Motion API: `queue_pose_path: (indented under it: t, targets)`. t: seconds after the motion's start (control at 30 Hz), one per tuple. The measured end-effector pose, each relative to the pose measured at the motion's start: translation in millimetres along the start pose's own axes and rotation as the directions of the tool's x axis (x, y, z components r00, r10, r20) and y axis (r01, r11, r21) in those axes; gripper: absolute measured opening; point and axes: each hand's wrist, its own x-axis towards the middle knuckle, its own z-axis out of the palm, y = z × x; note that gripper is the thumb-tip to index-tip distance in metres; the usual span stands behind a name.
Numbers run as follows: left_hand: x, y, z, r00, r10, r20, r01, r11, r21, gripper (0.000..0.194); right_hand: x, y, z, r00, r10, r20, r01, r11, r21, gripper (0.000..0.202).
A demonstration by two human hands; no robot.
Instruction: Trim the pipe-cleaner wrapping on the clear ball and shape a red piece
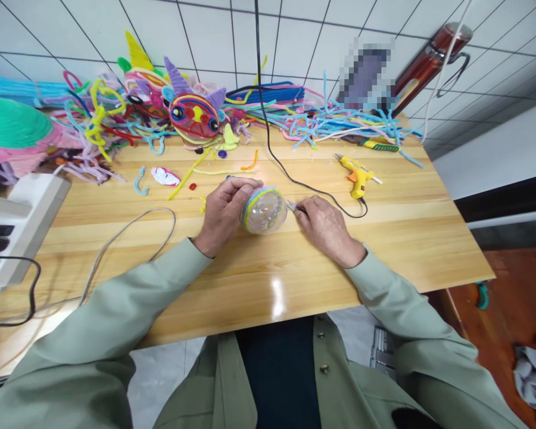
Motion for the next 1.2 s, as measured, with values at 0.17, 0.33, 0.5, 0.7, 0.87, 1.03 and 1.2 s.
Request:
queue_pose_path:
  t: [0.17, 0.33, 0.5, 0.7, 0.87, 1.03, 1.2]
  targets:
    - [0, 4, 0.5, 1.0, -0.018, -0.007, 0.019, 0.999, 0.05, 0.052, 4, 6, 3, 0.999, 0.041, -0.035, -0.04, 0.999, 0.01, 0.029]
    - [0, 6, 0.4, 1.0, -0.005, -0.005, 0.005, 0.998, 0.059, 0.054, 4, 8, 5, 0.998, 0.04, -0.049, -0.035, 0.995, 0.092, 0.025]
    - [0, 4, 1.4, 1.0, -0.003, -0.006, 0.003, 0.999, 0.043, 0.056, 3, 5, 4, 0.996, 0.061, -0.072, -0.05, 0.989, 0.137, 0.023]
    - [1, 2, -1.1, 1.0, 0.029, -0.007, -0.029, 0.999, 0.024, 0.051, 5, 2, 1, 0.992, 0.097, -0.075, -0.087, 0.988, 0.127, 0.025]
    - [2, -11, -6.2, 0.994, 0.082, 0.073, -0.083, 0.996, 0.012, 0.051, 8, 9, 0, 0.992, 0.108, -0.069, -0.097, 0.985, 0.146, 0.028]
    - [-1, -23, -5.7, 0.987, 0.086, 0.138, -0.108, 0.982, 0.155, 0.085, 7, 8, -3, 0.993, 0.098, -0.058, -0.087, 0.981, 0.171, 0.018]
    - [-4, -14, -10.3, 0.979, 0.183, 0.086, -0.2, 0.938, 0.283, 0.086, 6, 7, -5, 0.994, 0.108, -0.026, -0.101, 0.977, 0.19, 0.008]
